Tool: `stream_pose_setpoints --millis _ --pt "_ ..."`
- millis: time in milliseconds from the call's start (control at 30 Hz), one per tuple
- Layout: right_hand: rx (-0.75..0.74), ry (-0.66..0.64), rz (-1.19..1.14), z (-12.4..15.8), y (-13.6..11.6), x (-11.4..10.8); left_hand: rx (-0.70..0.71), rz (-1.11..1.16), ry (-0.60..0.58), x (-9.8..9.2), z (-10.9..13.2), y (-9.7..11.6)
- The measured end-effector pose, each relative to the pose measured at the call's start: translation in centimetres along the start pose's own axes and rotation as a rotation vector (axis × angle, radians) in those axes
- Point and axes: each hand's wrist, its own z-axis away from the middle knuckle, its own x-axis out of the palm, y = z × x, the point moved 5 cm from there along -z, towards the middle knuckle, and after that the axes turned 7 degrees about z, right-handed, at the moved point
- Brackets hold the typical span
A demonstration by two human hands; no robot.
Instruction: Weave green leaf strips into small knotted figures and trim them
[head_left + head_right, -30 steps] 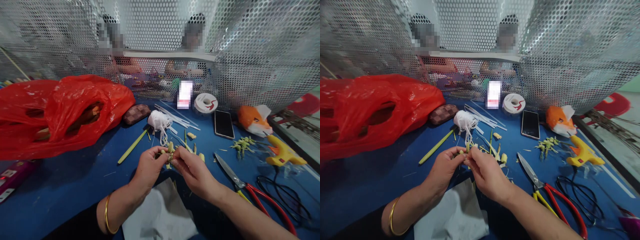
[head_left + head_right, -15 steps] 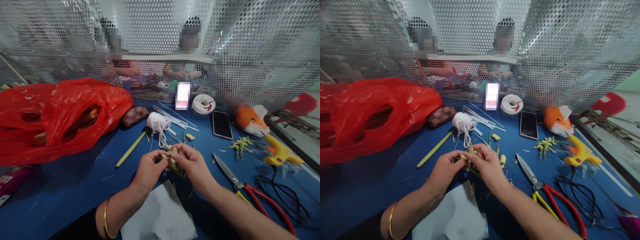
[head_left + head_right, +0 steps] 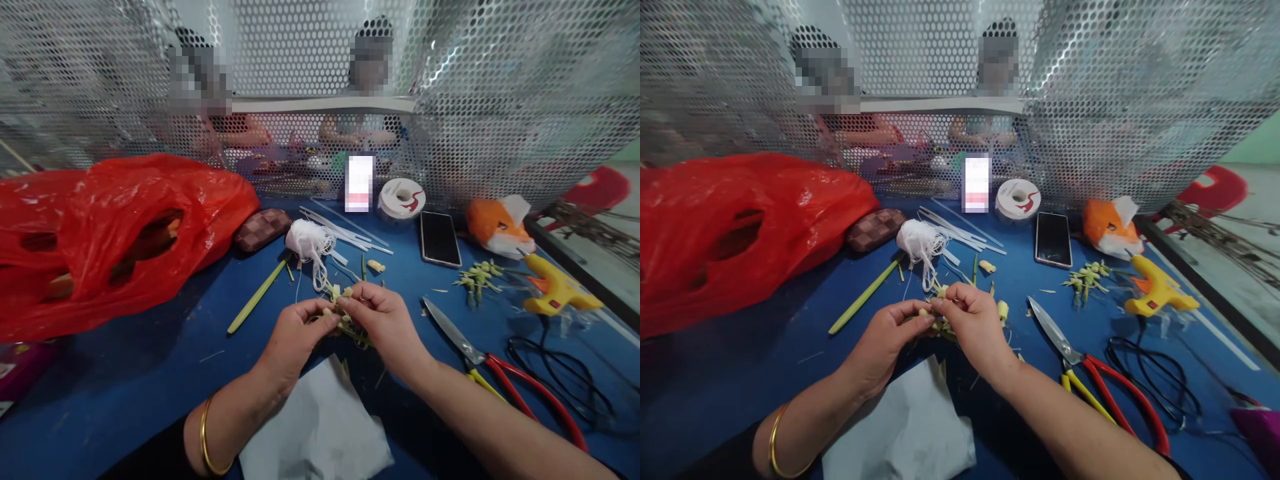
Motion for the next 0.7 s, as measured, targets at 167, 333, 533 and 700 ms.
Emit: stream_pose_setpoints --millis 167,333,533,700 --pt "-0.167 -0.094 0.288 -0.3 -0.4 0.1 0.066 0.015 0.110 -0.5 -0.1 0.5" --pt "-0.474 -0.116 0.624 0.4 -1.8 0.3 0.102 0.006 0.142 -0.8 -0.2 0.7" --pt "-0.583 -0.126 0.671 1.1 -2.6 0.8 0.170 -0.146 0.135 -0.3 0.4 1.3" --pt "-0.579 -0.139 0.624 1.3 -2.6 1.1 0.185 -0.177 0.143 -0.1 0.5 1.6"
